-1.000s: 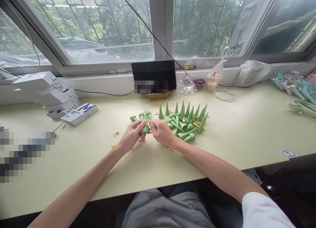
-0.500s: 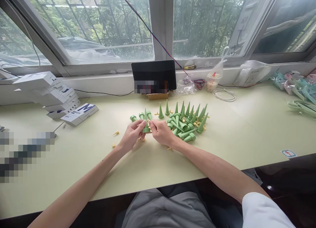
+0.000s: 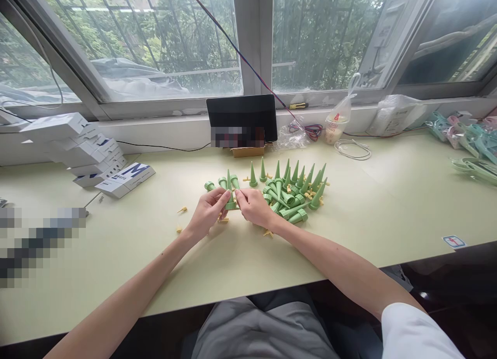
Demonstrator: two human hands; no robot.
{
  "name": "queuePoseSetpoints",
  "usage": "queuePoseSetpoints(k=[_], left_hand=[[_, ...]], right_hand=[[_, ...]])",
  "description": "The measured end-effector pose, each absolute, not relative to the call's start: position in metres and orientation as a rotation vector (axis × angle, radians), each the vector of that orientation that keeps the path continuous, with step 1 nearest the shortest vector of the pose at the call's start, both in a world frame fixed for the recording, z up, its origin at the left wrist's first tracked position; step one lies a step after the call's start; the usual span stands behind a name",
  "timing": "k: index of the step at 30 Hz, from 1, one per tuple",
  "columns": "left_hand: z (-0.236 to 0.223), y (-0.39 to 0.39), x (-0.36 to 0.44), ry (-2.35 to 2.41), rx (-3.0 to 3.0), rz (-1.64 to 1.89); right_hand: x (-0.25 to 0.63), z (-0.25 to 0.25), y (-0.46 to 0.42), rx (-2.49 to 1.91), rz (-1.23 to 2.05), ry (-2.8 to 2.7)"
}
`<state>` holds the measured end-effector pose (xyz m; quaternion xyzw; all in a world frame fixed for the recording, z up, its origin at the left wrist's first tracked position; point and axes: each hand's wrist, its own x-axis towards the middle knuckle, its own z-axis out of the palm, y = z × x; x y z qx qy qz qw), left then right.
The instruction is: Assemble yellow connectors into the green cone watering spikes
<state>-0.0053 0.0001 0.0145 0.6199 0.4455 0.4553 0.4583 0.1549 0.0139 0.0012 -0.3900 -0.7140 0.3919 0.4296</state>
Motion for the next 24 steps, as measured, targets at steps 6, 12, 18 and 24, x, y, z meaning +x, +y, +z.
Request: queuePoseSetpoints(k=[6, 12, 18, 24], left_hand=[[0.0137, 0.0020, -0.0070, 1.079, 1.430, 1.078], [0.0097, 0.0056, -0.0094, 1.012, 1.279, 0.990], [0.0077, 0.0061, -0.0093, 0.957, 1.247, 0.976], [0.0084, 0.0043, -0.0064, 1.031, 1.335, 1.065]], right_hand=[[0.1554, -0.0023, 0.0158, -0.979, 0.787, -1.841], [0.1578, -0.0082, 0.0189, -0.928, 0.621, -1.928], [0.1588, -0.0075, 0.0182, -0.868, 0.570, -1.954], [0.1581, -0.0086, 0.0189, -0.881, 0.571, -1.928]])
